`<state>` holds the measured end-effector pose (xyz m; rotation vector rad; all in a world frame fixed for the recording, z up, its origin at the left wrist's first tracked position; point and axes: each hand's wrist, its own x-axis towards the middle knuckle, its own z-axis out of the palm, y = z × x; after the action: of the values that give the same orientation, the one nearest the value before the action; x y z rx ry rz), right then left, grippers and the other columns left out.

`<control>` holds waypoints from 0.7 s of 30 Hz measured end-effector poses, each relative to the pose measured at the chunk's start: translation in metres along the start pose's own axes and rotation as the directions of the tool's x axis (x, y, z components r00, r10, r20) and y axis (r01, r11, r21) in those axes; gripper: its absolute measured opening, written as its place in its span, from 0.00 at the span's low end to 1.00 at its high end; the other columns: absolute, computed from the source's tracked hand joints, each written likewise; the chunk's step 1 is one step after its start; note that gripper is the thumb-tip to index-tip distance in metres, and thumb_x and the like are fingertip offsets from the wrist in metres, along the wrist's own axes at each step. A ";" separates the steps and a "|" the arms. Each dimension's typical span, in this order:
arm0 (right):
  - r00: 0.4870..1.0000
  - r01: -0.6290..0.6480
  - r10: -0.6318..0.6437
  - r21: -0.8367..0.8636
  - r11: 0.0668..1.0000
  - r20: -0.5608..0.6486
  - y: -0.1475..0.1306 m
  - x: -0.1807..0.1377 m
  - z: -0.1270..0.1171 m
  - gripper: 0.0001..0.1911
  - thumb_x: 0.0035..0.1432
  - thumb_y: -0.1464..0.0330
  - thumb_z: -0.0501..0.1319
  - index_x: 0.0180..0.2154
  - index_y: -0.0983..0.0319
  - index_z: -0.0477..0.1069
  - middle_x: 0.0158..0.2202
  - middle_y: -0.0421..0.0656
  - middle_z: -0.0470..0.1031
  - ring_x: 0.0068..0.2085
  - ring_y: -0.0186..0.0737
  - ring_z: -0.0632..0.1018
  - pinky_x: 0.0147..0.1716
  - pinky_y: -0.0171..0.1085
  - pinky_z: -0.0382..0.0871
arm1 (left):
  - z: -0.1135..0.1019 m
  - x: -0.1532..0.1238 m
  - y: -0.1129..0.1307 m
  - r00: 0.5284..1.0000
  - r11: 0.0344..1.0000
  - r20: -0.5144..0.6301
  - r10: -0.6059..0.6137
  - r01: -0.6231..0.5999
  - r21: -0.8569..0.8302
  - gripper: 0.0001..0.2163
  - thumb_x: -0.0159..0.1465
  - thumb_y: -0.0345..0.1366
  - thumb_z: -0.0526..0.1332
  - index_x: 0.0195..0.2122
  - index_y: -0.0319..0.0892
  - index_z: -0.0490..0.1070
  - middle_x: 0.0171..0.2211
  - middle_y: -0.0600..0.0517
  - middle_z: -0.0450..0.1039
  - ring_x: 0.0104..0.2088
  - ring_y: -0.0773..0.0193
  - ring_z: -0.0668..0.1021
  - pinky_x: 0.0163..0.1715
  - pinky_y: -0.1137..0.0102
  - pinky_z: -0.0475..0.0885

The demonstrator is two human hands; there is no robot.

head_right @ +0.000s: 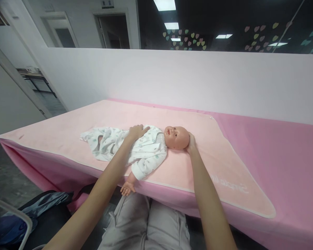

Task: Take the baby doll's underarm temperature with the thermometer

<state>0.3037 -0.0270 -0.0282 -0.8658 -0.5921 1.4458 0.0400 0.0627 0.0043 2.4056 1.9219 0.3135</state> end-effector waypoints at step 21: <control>1.000 -0.010 0.010 -0.006 1.000 -0.001 -0.001 -0.004 0.003 0.21 0.50 0.59 0.53 0.42 0.62 0.72 0.44 0.47 0.76 0.46 0.51 0.76 0.45 0.49 0.72 | 0.001 0.001 0.000 1.000 1.000 -0.008 0.003 -0.003 0.000 0.30 0.61 0.56 0.39 0.47 0.37 0.67 0.46 0.37 0.71 0.48 0.46 0.71 0.47 0.56 0.61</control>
<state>0.3016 -0.0300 -0.0252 -0.8750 -0.5926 1.4535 0.0399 0.0637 0.0033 2.4110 1.9227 0.3237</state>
